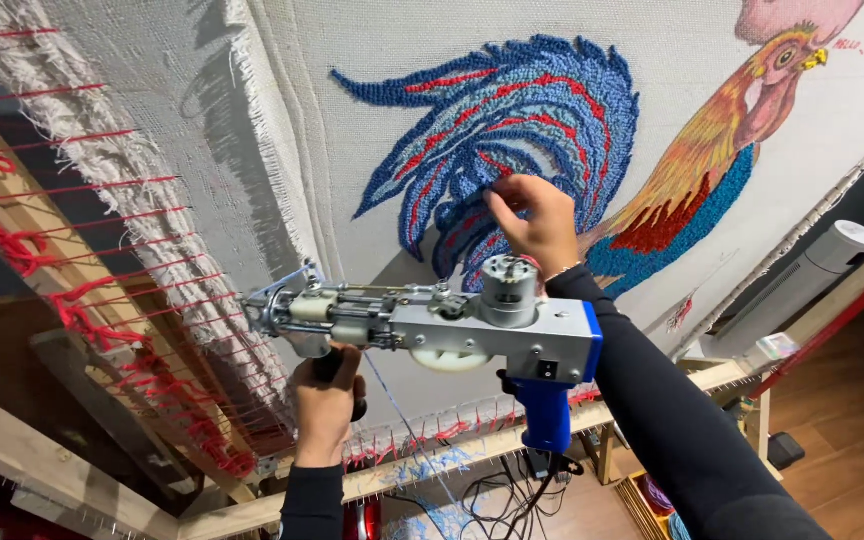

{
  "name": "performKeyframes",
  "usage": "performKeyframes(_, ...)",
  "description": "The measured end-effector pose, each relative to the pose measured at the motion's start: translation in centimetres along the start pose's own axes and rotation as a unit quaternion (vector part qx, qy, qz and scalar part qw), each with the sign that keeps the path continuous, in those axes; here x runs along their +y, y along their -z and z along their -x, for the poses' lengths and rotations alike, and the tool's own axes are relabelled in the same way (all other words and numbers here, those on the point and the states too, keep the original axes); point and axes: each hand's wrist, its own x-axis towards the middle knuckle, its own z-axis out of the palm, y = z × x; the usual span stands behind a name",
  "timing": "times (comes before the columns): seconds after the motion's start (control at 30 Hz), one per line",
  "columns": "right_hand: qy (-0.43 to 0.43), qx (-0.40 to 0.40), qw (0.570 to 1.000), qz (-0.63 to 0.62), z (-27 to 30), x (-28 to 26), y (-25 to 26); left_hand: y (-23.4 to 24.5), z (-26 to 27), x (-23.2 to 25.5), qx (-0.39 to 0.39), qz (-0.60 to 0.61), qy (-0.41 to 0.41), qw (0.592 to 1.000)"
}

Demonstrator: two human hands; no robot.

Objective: Using a tufting gun to create a rug with a rooster design.

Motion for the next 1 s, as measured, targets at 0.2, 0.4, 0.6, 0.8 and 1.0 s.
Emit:
performKeyframes(0.2, 0.011, 0.049, 0.999, 0.019, 0.2, -0.8, -1.7, 2.6, -1.3, -1.7, -0.002, 0.013, -0.047, 0.999)
performKeyframes(0.4, -0.023, 0.068, 0.994, 0.082, -0.4, -2.2, -2.3, 3.8, -1.8, -2.6, 0.012, 0.061, -0.035, 0.997)
performKeyframes(0.6, -0.052, 0.112, 0.991, -0.045, 1.6, -1.0, -2.4, 4.4, -2.0, -3.5, 0.012, 0.051, -0.043, 0.998)
performKeyframes(0.8, -0.054, 0.096, 0.987, -0.118, 2.2, -1.3, -2.1, 4.7, -1.9, -3.5, 0.007, 0.031, -0.029, 0.999)
performKeyframes(1.0, 0.011, 0.112, 0.993, -0.026, 0.9, -3.2, -2.0, 4.3, -1.8, -2.9, 0.016, 0.018, -0.025, 0.999)
